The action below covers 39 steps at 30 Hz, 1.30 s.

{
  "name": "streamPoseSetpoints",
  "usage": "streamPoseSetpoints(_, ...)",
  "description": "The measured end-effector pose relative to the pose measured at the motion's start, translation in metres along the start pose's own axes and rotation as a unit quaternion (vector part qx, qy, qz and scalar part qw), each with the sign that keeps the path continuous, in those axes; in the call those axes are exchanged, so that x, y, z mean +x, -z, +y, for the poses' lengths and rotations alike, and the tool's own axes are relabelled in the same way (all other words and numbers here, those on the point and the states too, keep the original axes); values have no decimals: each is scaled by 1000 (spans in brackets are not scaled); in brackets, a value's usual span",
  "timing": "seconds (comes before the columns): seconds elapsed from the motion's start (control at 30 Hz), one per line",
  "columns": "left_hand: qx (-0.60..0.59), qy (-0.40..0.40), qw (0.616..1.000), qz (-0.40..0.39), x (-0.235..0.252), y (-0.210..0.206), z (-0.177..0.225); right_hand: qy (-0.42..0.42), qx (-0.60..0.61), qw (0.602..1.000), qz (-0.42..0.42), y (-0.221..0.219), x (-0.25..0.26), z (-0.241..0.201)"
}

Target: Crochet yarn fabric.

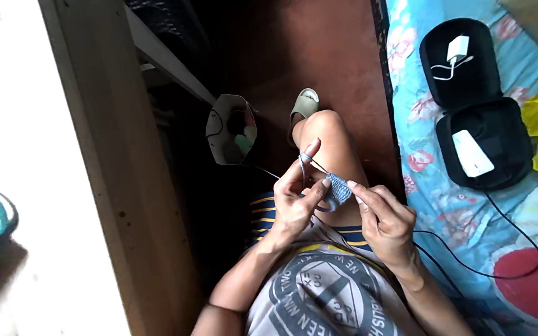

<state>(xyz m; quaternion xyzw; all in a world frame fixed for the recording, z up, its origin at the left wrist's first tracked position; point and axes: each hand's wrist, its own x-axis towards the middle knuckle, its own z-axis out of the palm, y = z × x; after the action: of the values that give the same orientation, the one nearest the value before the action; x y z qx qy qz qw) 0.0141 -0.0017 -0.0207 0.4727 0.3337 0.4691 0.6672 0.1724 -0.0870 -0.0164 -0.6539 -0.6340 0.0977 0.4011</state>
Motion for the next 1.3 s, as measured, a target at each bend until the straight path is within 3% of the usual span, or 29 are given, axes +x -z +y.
streamPoseSetpoints(0.27, -5, 21, 1000, -4, 4, 2, 1, 16, -33, 998, -42, 8, 8, 4)
streamPoseSetpoints(0.5, -18, 32, 999, -2, 5, 3, 1, -66, 121, 987, -84, 11, 9, 10)
streamPoseSetpoints(0.7, 50, -33, 998, -36, 5, 7, -2, -113, 188, 969, -112, 12, 10, 11)
streamPoseSetpoints(0.9, -18, 50, 998, -22, 7, 8, -1, -84, 125, 983, -102, 14, 9, 10)
streamPoseSetpoints(1.07, -60, 60, 996, -29, 8, 9, -6, -60, 86, 990, -92, 14, 9, 9)
streamPoseSetpoints(1.3, -45, 63, 996, -36, 7, 8, -2, -126, 210, 963, -114, 14, 8, 15)
